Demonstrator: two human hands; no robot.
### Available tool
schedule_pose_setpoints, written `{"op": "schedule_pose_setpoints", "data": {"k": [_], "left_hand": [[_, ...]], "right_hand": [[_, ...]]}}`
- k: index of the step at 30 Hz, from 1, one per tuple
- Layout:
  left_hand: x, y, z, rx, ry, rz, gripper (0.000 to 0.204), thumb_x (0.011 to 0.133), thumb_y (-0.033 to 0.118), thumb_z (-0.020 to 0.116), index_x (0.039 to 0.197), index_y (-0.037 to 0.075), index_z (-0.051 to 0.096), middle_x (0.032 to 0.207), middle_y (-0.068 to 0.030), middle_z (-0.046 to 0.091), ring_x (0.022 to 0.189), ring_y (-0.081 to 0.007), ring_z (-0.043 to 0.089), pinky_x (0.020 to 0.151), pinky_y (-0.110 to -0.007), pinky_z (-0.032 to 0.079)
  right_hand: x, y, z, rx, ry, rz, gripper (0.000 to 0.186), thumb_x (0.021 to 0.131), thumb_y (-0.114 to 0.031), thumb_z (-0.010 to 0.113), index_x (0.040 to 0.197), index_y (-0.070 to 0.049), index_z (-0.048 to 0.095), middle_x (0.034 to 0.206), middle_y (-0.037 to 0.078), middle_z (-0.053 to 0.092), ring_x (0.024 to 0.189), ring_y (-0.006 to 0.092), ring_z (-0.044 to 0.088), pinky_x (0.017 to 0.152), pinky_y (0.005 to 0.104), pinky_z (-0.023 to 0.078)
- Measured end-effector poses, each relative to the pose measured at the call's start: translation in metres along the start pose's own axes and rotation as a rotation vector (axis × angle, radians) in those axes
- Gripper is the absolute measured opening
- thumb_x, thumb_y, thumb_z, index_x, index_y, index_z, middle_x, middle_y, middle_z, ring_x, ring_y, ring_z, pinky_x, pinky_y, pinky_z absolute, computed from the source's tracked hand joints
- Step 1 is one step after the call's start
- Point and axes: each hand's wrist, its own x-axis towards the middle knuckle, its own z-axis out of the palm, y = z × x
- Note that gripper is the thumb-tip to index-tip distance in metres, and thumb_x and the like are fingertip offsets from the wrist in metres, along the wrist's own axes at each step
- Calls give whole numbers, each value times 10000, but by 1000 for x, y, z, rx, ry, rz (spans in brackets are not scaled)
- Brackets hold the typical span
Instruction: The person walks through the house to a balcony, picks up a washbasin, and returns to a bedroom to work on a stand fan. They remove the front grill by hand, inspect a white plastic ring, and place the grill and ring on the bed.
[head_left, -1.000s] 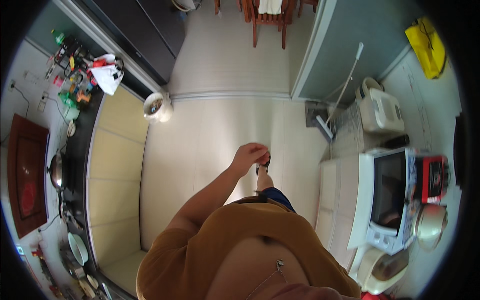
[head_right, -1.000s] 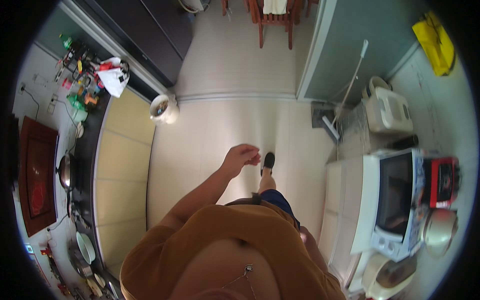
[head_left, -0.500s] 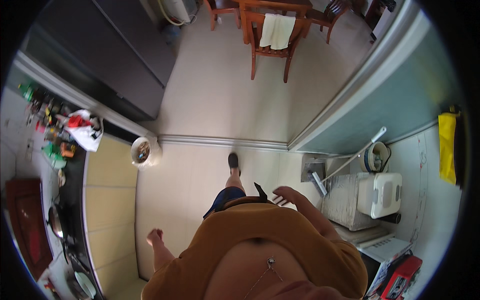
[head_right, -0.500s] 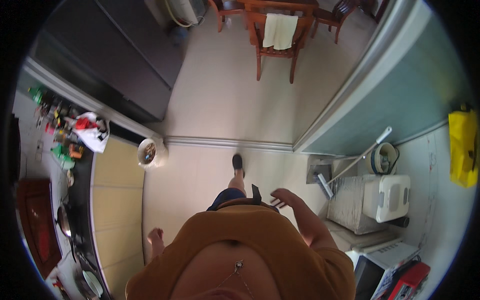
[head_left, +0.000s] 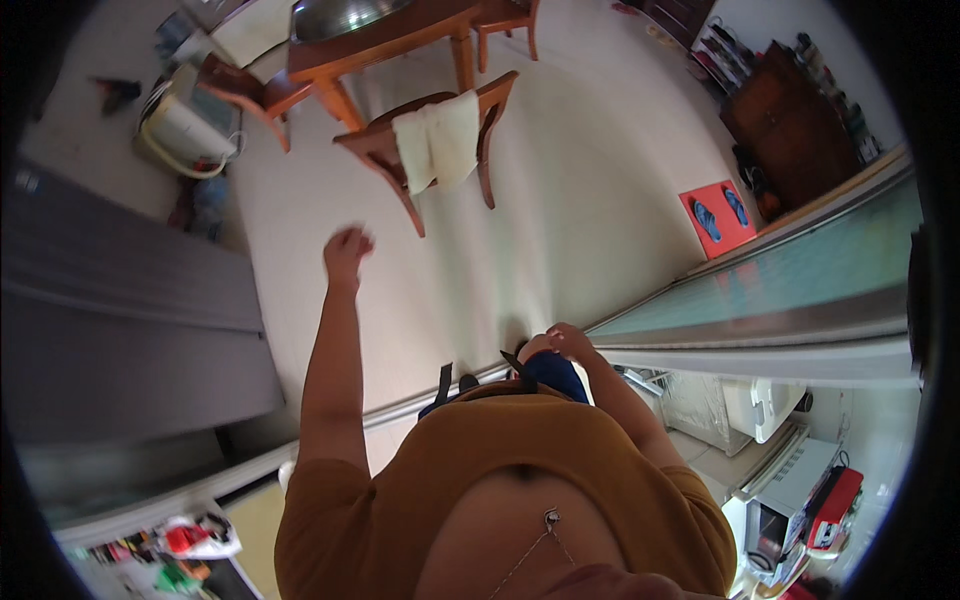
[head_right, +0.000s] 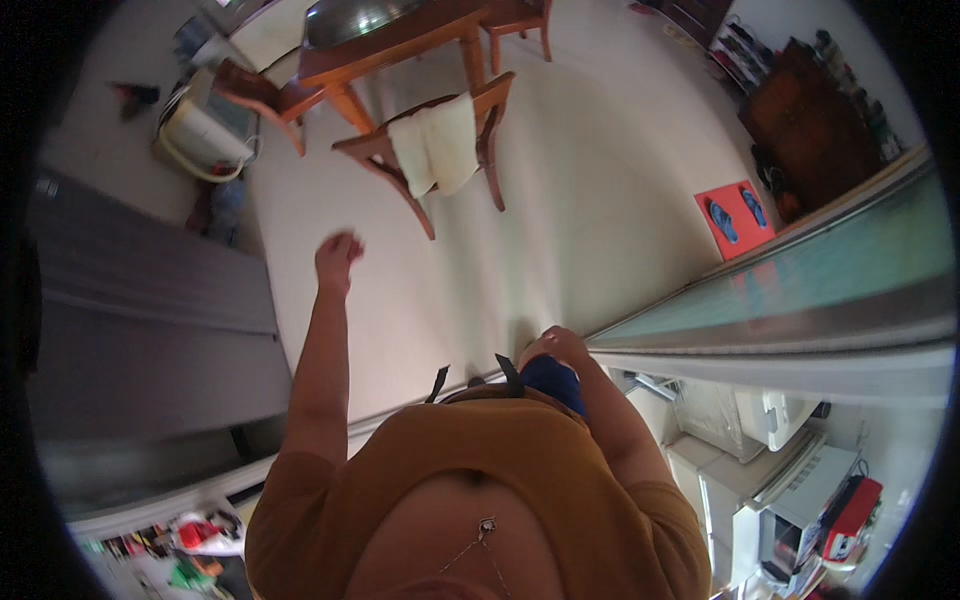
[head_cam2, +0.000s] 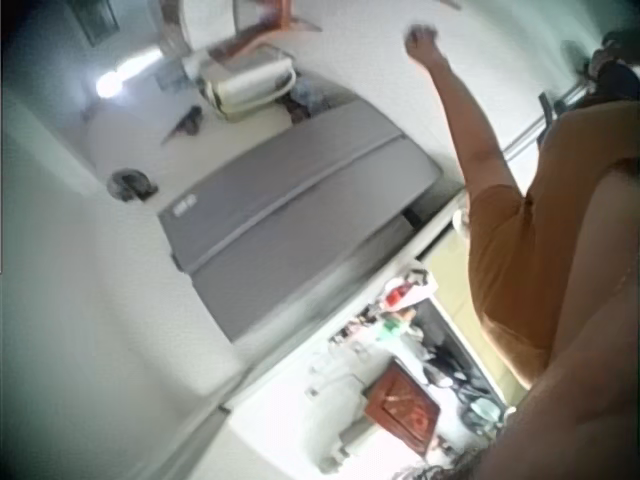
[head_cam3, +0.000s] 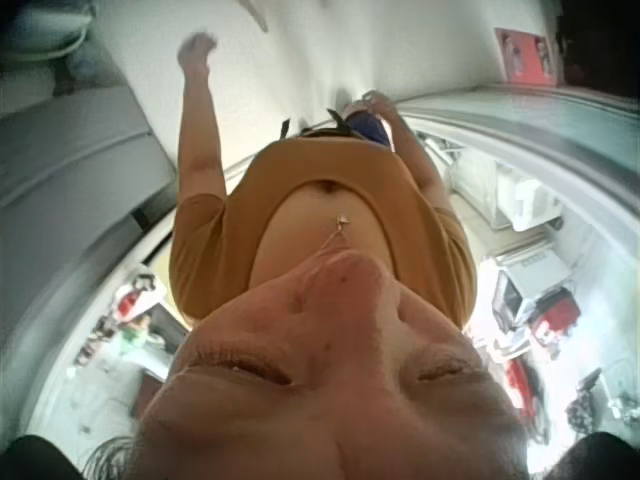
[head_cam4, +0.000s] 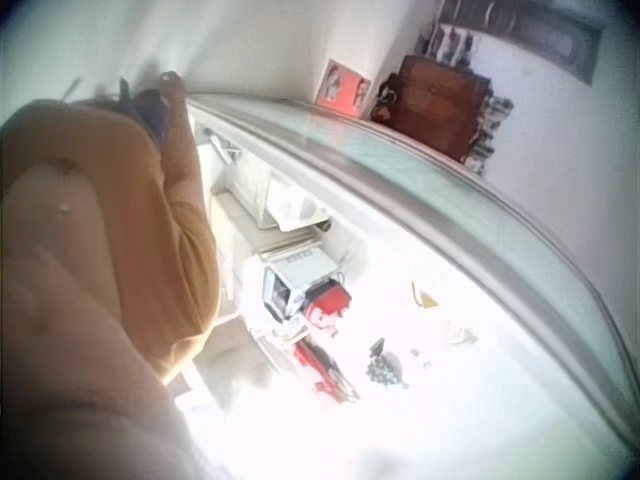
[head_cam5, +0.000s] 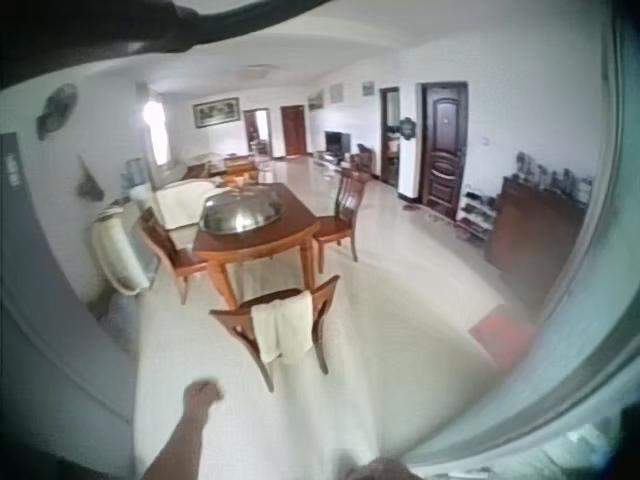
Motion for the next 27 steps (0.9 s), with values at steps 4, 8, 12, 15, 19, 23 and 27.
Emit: {"op": "schedule_pose_setpoints", "data": {"k": [4, 8, 12, 15, 19, 23, 27], "left_hand": [[89, 97, 203, -14, -462, 292, 141, 833, 82, 524, 887, -43, 562, 738, -66, 578, 642, -137, 553, 585, -236, 471], [167, 82, 308, 461, -513, 548, 110, 799, 107, 575, 816, -2, 573, 629, -61, 581, 565, -110, 551, 546, -235, 440], [282, 37, 303, 278, -440, 156, 109, 812, 76, 539, 867, -8, 581, 686, -43, 567, 584, -95, 525, 502, -210, 423], [378, 6, 228, -197, -373, -224, 127, 816, 68, 515, 703, 19, 484, 580, 21, 402, 497, -57, 399, 424, -185, 338], [419, -9, 148, 373, 50, 21, 60, 793, 17, 460, 765, 11, 513, 529, -15, 437, 428, -83, 407, 363, -219, 348], [486, -12, 215, 354, 331, -68, 84, 846, 41, 438, 850, -3, 509, 602, -41, 490, 455, -78, 432, 375, -202, 353], [628, -8, 390, 268, 60, 20, 50, 829, 46, 491, 834, 17, 531, 650, -8, 480, 529, -61, 420, 454, -188, 360]], "right_hand": [[70, 6, -45, 228, -45, 371, 216, 775, -214, 518, 848, -24, 592, 672, 124, 595, 575, 194, 584, 538, 311, 475], [157, 55, -99, 132, -225, 636, 193, 764, -232, 528, 743, -47, 576, 591, 81, 564, 496, 159, 537, 432, 290, 420], [254, 34, -214, -54, -169, 494, 230, 741, -239, 515, 610, -54, 549, 540, 77, 537, 419, 160, 493, 379, 318, 385], [341, 21, -299, -339, 58, 111, 212, 707, -256, 546, 683, -49, 587, 606, 80, 581, 528, 195, 561, 509, 316, 452], [451, -100, -399, -39, 285, -81, 244, 668, -215, 551, 871, -92, 607, 836, 128, 606, 742, 303, 579, 684, 361, 473], [546, -199, -498, 35, 224, -267, 179, 646, -179, 628, 779, -67, 583, 706, 84, 593, 663, 219, 577, 621, 318, 464], [625, -178, -575, -367, 223, -49, 161, 684, -236, 582, 742, -91, 545, 704, 96, 582, 686, 294, 559, 605, 389, 450]]}}
